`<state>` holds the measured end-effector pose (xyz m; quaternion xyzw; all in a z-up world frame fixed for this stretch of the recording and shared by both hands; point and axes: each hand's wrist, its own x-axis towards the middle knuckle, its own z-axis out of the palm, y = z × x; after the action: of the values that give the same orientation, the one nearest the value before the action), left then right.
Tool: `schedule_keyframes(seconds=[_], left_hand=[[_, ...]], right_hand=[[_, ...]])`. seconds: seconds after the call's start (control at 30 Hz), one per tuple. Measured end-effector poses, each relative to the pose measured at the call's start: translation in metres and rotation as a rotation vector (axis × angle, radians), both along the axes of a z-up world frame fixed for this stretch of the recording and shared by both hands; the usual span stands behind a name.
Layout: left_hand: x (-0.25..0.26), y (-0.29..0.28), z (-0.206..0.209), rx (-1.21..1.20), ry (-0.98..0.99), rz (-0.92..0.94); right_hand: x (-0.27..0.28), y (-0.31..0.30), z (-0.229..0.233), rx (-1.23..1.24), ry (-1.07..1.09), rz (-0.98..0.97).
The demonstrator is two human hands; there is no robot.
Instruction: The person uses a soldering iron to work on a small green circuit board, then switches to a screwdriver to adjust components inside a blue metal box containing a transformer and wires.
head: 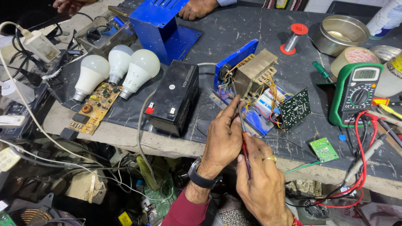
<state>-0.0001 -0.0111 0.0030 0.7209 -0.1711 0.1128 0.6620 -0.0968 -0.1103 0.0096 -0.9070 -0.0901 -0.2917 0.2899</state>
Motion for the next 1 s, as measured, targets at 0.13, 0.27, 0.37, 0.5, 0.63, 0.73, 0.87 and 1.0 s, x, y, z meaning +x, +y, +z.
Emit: schedule_keyframes(seconds=[0.13,0.27,0.37,0.5,0.63,0.73,0.87,1.0], left_hand=[[0.000,-0.001,0.001,-0.107,0.064,-0.062],[-0.001,-0.003,-0.001,-0.165,0.067,-0.082],[-0.001,-0.004,-0.002,-0.141,0.075,-0.055],[-0.003,-0.001,-0.001,-0.155,0.028,-0.113],[-0.002,-0.004,-0.008,-0.190,0.042,-0.147],[0.000,-0.005,-0.012,-0.299,0.033,-0.132],[-0.004,-0.007,-0.009,-0.384,0.071,-0.106],[-0.012,-0.005,0.022,-0.111,-0.098,0.133]], right_hand=[[-0.002,-0.004,0.006,0.062,-0.032,0.033],[-0.002,-0.011,0.011,0.087,0.014,0.002],[-0.001,-0.011,0.015,0.068,0.016,-0.040],[-0.013,-0.014,0.022,0.043,-0.025,-0.048],[-0.047,-0.044,0.014,0.026,-0.069,-0.033],[-0.073,-0.073,-0.009,0.120,-0.196,-0.071],[-0.111,-0.119,-0.042,0.529,-0.143,-0.339],[-0.114,-0.180,-0.043,0.602,-0.283,-0.474]])
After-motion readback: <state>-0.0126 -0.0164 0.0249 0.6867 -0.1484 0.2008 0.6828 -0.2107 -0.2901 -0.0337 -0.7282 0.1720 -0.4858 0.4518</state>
